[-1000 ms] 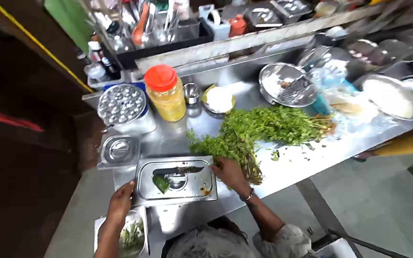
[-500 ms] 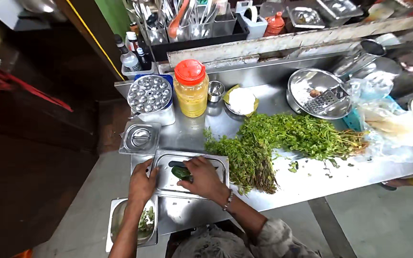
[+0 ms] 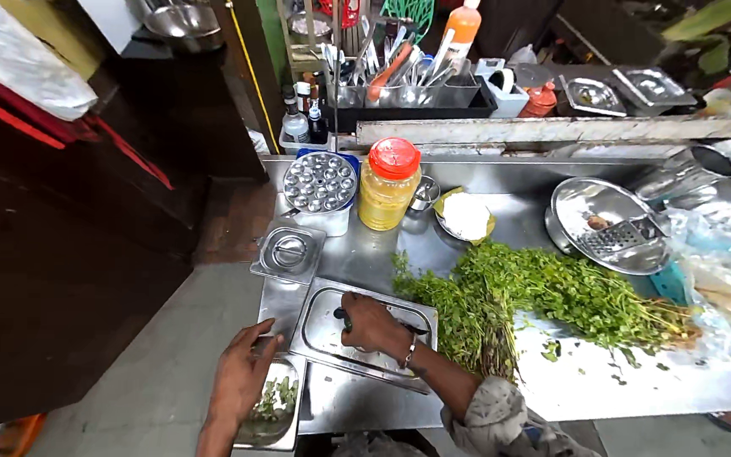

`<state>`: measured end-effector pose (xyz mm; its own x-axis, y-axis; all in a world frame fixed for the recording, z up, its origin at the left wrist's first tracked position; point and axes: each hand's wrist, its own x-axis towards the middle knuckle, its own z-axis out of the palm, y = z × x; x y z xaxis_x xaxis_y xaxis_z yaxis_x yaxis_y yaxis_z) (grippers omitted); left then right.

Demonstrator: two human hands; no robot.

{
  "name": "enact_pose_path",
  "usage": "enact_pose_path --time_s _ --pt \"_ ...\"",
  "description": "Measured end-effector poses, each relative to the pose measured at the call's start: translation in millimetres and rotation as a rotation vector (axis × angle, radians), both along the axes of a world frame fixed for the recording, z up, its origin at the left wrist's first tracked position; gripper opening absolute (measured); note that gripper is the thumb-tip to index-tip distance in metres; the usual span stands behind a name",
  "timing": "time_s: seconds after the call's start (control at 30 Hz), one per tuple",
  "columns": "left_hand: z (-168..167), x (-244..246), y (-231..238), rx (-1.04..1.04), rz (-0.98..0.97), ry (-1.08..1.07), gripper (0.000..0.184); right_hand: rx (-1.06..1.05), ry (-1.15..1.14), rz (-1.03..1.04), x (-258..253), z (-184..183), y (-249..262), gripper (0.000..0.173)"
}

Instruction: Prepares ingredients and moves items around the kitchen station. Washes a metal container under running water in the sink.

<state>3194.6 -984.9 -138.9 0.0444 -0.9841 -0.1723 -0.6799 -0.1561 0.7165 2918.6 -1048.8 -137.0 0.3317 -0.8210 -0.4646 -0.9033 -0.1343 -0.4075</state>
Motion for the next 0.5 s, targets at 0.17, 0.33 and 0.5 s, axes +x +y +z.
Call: enact_pose_path --time_s 0.17,0.33,0.5 --pt "11 -11 6 -0.074 -0.040 -0.089 0.045 -0.186 -0.023 0.001 -22 15 -101 0.048" --pt "6 -89 -39 -0.121 -0.434 -0.236 0.046 -0.181 0.014 0.124 -22 -69 -190 0.047" --pt "-20 -156 -85 -0.163 -0.921 -0.446 0.102 -0.387 -0.219 0.095 -42 -98 -174 0.045"
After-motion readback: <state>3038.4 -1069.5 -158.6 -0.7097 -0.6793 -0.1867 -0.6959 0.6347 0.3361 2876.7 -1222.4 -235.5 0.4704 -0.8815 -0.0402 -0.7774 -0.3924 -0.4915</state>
